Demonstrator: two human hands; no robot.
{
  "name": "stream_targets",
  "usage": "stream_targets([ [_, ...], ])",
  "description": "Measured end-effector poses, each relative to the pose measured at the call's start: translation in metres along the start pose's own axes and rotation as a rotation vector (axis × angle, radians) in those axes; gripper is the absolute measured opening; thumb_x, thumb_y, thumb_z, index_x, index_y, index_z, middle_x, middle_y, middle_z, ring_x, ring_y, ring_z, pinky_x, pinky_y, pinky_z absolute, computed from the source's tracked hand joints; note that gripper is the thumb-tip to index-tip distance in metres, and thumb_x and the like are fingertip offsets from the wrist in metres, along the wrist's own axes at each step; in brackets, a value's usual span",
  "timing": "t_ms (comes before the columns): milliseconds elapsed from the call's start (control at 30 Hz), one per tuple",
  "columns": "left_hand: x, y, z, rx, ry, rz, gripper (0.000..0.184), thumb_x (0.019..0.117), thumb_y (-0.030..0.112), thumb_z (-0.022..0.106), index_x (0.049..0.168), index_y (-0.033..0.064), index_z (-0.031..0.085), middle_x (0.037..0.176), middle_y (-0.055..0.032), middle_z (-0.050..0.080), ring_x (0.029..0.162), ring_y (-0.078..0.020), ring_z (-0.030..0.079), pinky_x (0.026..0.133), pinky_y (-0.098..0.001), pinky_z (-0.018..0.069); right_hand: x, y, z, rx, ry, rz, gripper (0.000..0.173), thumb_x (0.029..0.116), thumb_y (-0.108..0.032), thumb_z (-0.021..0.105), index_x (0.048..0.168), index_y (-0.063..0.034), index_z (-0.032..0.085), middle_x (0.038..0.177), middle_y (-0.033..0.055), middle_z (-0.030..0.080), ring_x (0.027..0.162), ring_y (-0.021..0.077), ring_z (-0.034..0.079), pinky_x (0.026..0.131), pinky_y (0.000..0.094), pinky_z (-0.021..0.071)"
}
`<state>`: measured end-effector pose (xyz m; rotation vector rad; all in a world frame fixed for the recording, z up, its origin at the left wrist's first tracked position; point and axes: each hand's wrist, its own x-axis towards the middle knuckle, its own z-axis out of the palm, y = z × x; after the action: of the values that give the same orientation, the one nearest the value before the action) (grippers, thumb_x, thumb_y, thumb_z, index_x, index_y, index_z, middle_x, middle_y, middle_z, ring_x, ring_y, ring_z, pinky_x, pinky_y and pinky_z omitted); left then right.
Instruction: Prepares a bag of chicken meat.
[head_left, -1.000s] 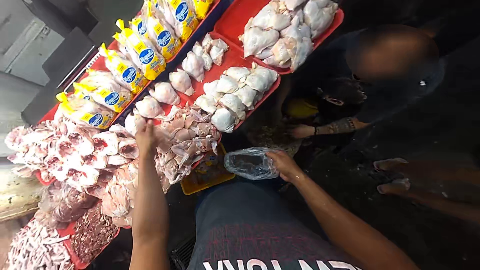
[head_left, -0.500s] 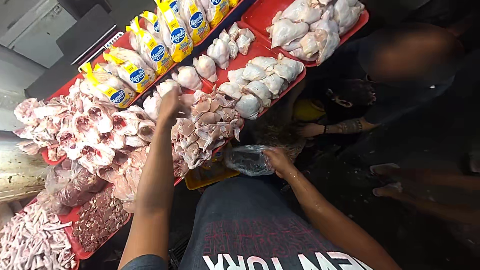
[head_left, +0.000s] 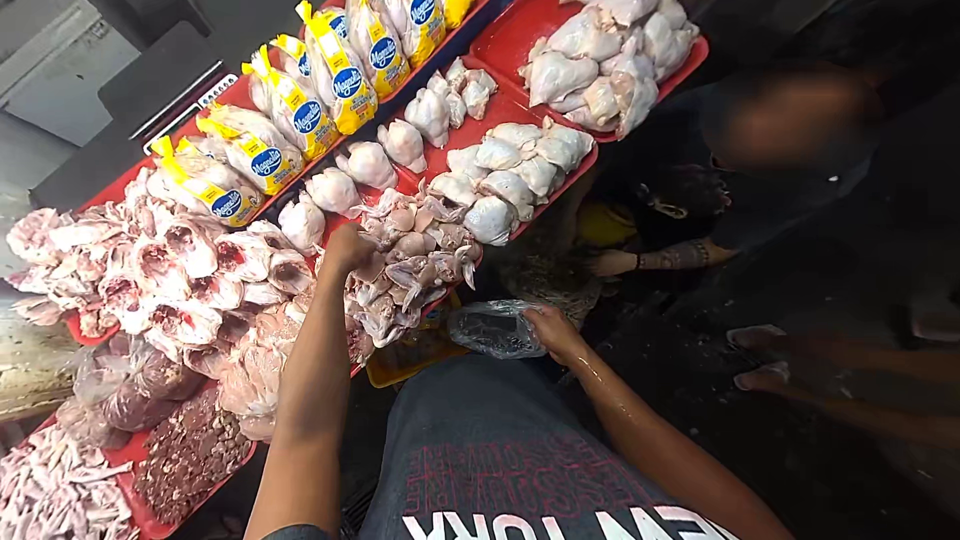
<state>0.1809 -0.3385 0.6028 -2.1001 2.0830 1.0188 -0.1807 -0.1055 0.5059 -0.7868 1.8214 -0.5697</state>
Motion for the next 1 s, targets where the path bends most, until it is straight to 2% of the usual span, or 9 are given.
stream_targets([
  [133, -0.035, -0.046, -0.029, -0.242, 0.134, -0.077, 0.040, 0.0911, 0.032, 0.074, 0.119, 0.0041, 0.070, 0.109, -0.0219, 0.071, 0.102, -0.0382, 0.069, 0.091, -0.0645, 0.0540, 0.013, -0.007, -0.006, 0.015, 0.012, -0.043, 0.029, 0.1044, -0.027, 0.054, 0.114, -0.0041, 0.069, 0.098, 0.0111, 0.068, 0.086, 0.0177, 0.065, 0.079, 0.0425, 0.0543],
  [267, -0.088, -0.109, -0.045, -0.996, 0.293, 0.044, 0.030, 0.0976, 0.010, 0.058, 0.127, 0.0070, 0.062, 0.109, -0.0092, 0.072, 0.089, -0.0190, 0.070, 0.080, -0.0421, 0.0607, 0.020, -0.002, -0.019, 0.058, 0.035, -0.037, 0.029, 0.1042, -0.028, 0.054, 0.114, -0.0054, 0.070, 0.097, 0.0101, 0.069, 0.084, 0.0166, 0.065, 0.077, 0.0411, 0.0553],
  [433, -0.111, -0.115, -0.050, -1.472, 0.556, 0.045, 0.012, 0.0970, 0.018, 0.046, 0.101, 0.0188, 0.057, 0.089, 0.0019, 0.067, 0.082, -0.0123, 0.067, 0.077, -0.0367, 0.0580, 0.024, -0.006, -0.015, -0.017, -0.004, 0.005, 0.029, 0.1048, -0.027, 0.054, 0.116, -0.0039, 0.068, 0.091, 0.0094, 0.065, 0.074, 0.0160, 0.059, 0.068, 0.0398, 0.0520],
  [500, -0.105, -0.103, -0.047, -1.427, 0.535, -0.015, 0.019, 0.0980, 0.024, 0.042, 0.091, 0.0198, 0.059, 0.068, 0.0075, 0.059, 0.059, -0.0052, 0.057, 0.058, -0.0261, 0.0519, 0.025, -0.014, -0.011, -0.033, -0.020, -0.018, 0.029, 0.1049, -0.027, 0.053, 0.116, -0.0042, 0.068, 0.091, 0.0089, 0.065, 0.074, 0.0157, 0.059, 0.068, 0.0392, 0.0520],
  [567, -0.095, -0.092, -0.035, -1.201, 0.417, -0.086, 0.020, 0.1043, 0.024, 0.045, 0.103, 0.0123, 0.062, 0.065, 0.0047, 0.055, 0.049, -0.0053, 0.050, 0.047, -0.0244, 0.0475, 0.026, -0.019, -0.009, -0.040, -0.033, -0.029, 0.030, 0.1050, -0.027, 0.053, 0.119, -0.0045, 0.068, 0.097, 0.0109, 0.067, 0.080, 0.0175, 0.062, 0.074, 0.0416, 0.0533],
  [667, -0.063, -0.072, -0.019, -0.582, 0.278, -0.270, 0.037, 0.0986, 0.031, 0.066, 0.125, 0.0057, 0.067, 0.092, -0.0146, 0.070, 0.070, -0.0247, 0.065, 0.065, -0.0462, 0.0565, 0.027, -0.022, -0.005, -0.056, -0.029, -0.028, 0.031, 0.1048, -0.028, 0.054, 0.118, -0.0045, 0.069, 0.101, 0.0130, 0.068, 0.088, 0.0198, 0.065, 0.081, 0.0448, 0.0539],
  [767, -0.033, -0.079, -0.001, -0.299, 0.137, -0.322, 0.045, 0.0898, 0.034, 0.071, 0.125, 0.0062, 0.069, 0.112, -0.0251, 0.070, 0.104, -0.0433, 0.068, 0.091, -0.0685, 0.0518, 0.025, -0.021, -0.006, -0.091, -0.039, -0.050, 0.030, 0.1050, -0.027, 0.054, 0.116, -0.0041, 0.070, 0.103, 0.0135, 0.069, 0.091, 0.0209, 0.066, 0.083, 0.0466, 0.0540],
  [900, -0.036, -0.089, 0.007, -0.305, 0.093, -0.217, 0.038, 0.0938, 0.031, 0.070, 0.124, 0.0074, 0.070, 0.111, -0.0193, 0.073, 0.101, -0.0366, 0.070, 0.091, -0.0631, 0.0537, 0.015, -0.010, -0.015, -0.003, 0.010, -0.071, 0.029, 0.1049, -0.026, 0.054, 0.115, -0.0036, 0.070, 0.101, 0.0126, 0.070, 0.092, 0.0196, 0.067, 0.084, 0.0448, 0.0551],
  [1000, -0.044, -0.099, 0.013, -0.295, 0.039, -0.231, 0.047, 0.0954, 0.042, 0.069, 0.121, 0.0032, 0.069, 0.107, -0.0210, 0.071, 0.095, -0.0352, 0.069, 0.087, -0.0593, 0.0545, -0.002, -0.001, -0.014, 0.258, 0.090, 0.020, 0.026, 0.1056, -0.025, 0.053, 0.114, -0.0052, 0.067, 0.081, 0.0043, 0.061, 0.063, 0.0119, 0.056, 0.058, 0.0329, 0.0501],
])
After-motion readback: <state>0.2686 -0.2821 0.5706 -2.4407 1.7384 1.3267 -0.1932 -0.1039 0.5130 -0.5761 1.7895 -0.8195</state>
